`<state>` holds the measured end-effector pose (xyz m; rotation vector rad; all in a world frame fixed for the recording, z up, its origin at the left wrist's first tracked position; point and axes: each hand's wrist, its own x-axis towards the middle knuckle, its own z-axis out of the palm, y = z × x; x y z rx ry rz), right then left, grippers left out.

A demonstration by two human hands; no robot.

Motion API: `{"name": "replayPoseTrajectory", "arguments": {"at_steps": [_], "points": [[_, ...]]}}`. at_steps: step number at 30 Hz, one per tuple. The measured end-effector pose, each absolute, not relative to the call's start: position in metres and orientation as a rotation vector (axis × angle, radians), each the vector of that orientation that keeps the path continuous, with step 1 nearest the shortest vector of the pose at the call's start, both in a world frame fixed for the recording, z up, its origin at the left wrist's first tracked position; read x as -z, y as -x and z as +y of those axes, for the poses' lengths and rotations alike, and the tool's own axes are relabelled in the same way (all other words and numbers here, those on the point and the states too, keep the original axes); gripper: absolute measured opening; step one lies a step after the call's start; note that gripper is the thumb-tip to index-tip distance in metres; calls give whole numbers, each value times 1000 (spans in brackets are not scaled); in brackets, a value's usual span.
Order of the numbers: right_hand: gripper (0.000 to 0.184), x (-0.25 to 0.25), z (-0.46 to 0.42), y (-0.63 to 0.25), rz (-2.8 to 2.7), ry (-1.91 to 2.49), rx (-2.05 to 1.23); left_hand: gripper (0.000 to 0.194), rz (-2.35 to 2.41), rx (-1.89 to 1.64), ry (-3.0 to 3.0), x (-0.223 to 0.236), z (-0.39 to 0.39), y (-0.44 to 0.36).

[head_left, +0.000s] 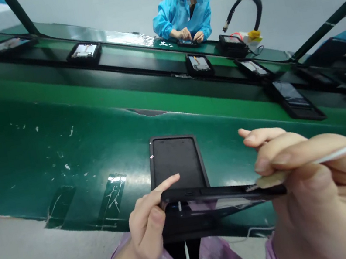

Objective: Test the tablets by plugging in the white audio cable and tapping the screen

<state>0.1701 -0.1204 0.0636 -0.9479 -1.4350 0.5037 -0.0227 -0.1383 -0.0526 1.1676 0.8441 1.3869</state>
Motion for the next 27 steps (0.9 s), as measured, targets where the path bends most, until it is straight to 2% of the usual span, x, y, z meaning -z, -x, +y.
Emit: {"name": "replayPoseTrajectory", "arguments": {"at_steps": [10, 16, 21, 27], "points": [[11, -74, -126, -166, -1584, 900, -544, 36, 689, -1509, -1343, 50, -137, 20], [5, -73, -134, -169, -1669, 911, -484, 43, 647, -1512, -1444, 45, -136, 17], [9, -71, -137, -170, -1698, 916, -470, 37, 564, -1547, -1473, 41, -136, 15], [9, -66, -139, -166, -1659, 914, -489, 40, 573, -1522, -1466, 41, -137, 14]]}}
